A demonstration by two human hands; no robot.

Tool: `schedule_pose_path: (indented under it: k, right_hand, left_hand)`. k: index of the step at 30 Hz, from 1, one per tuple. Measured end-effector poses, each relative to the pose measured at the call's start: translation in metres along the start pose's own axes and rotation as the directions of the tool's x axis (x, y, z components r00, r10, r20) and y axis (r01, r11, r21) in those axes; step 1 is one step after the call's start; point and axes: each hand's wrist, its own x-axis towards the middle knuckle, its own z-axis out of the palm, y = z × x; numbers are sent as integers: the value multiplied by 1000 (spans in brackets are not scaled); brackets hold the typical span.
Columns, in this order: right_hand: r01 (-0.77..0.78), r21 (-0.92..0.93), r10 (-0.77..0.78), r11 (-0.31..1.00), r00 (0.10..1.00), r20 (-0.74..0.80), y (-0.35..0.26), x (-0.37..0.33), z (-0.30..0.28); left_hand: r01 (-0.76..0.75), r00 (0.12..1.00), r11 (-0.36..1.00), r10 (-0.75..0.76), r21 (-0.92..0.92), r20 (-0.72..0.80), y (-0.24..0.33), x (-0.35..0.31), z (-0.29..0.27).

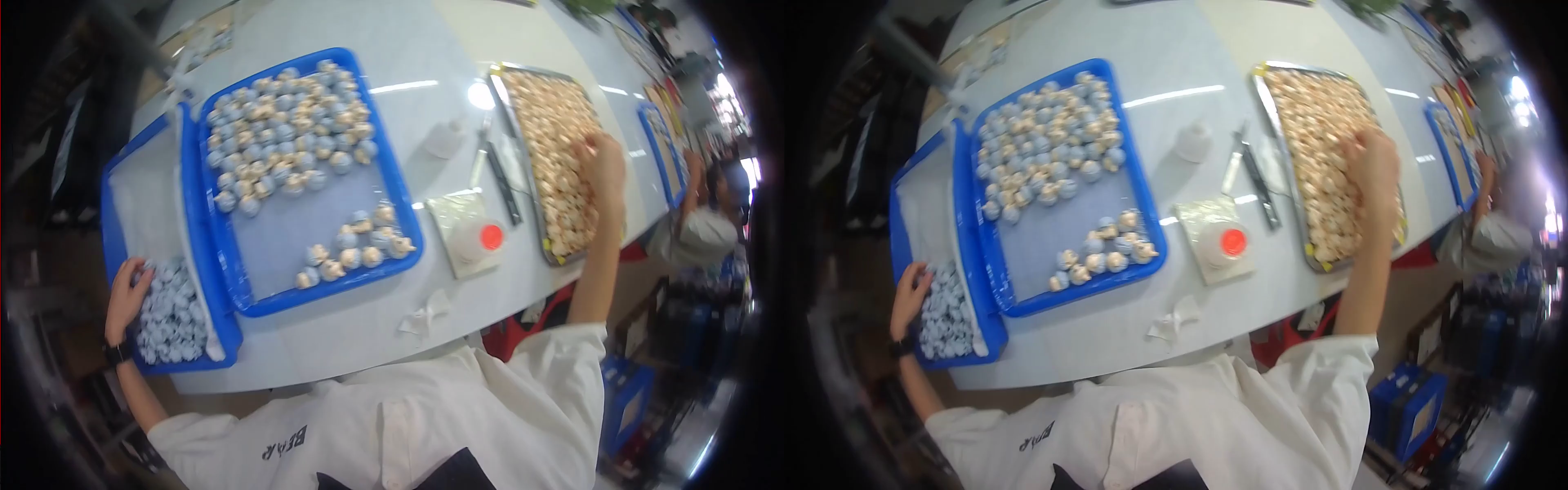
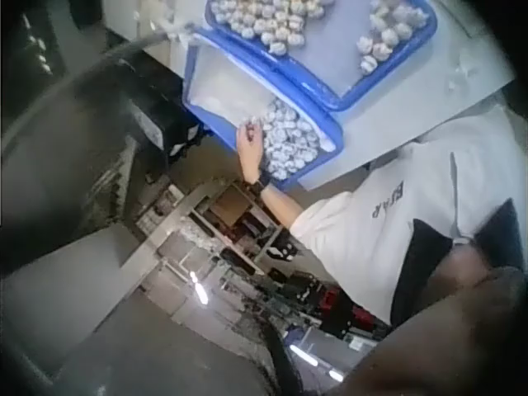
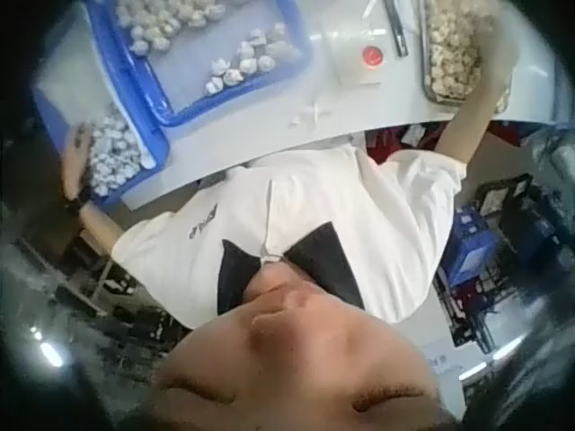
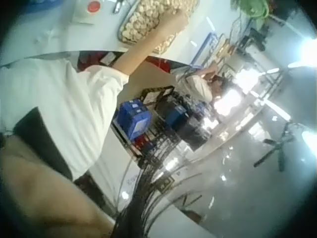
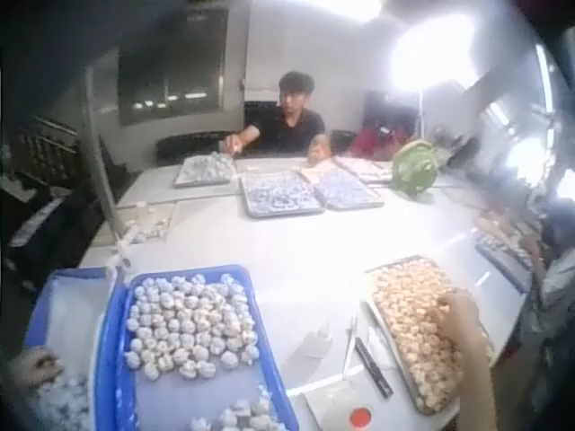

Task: The person applies glue from a bottle to plastic toy character heads, then attaches blue toy hair pieces to them by hand.

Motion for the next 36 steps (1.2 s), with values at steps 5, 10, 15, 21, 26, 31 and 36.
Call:
schedule_pose_path:
  k: [5, 10, 15, 21, 26, 31, 36]
  right_hand:
    - [91, 266, -18, 960, 964, -265, 21, -18, -22]
    - [101, 512, 41, 853, 965, -259, 10, -52, -31]
    - [83, 711, 164, 698, 948, -272, 18, -74, -22]
    - [73, 919, 274, 387, 943, -190, 7, -101, -26]
    - [117, 941, 245, 319, 949, -201, 16, -125, -22]
    - [47, 952, 330, 304, 932, -151, 8, -136, -20]
    - [56, 966, 324, 253, 936, -139, 10, -144, -22]
  left_hand:
    - [-135, 990, 990, 136, -32, 35, 64, -10, -9]
    - [-41, 998, 999, 42, -20, 48, 64, -13, -12]
    - [-3, 1000, 999, 3, -39, -9, 60, -17, -14]
    - [2, 998, 999, 0, -32, 66, 52, -9, -14]
    - [-80, 996, 994, 83, -76, 40, 55, -7, -6]
    - [-61, 998, 989, 63, -136, 11, 50, 2, 0]
    - [-87, 994, 980, 75, -177, -73, 49, 2, 2]
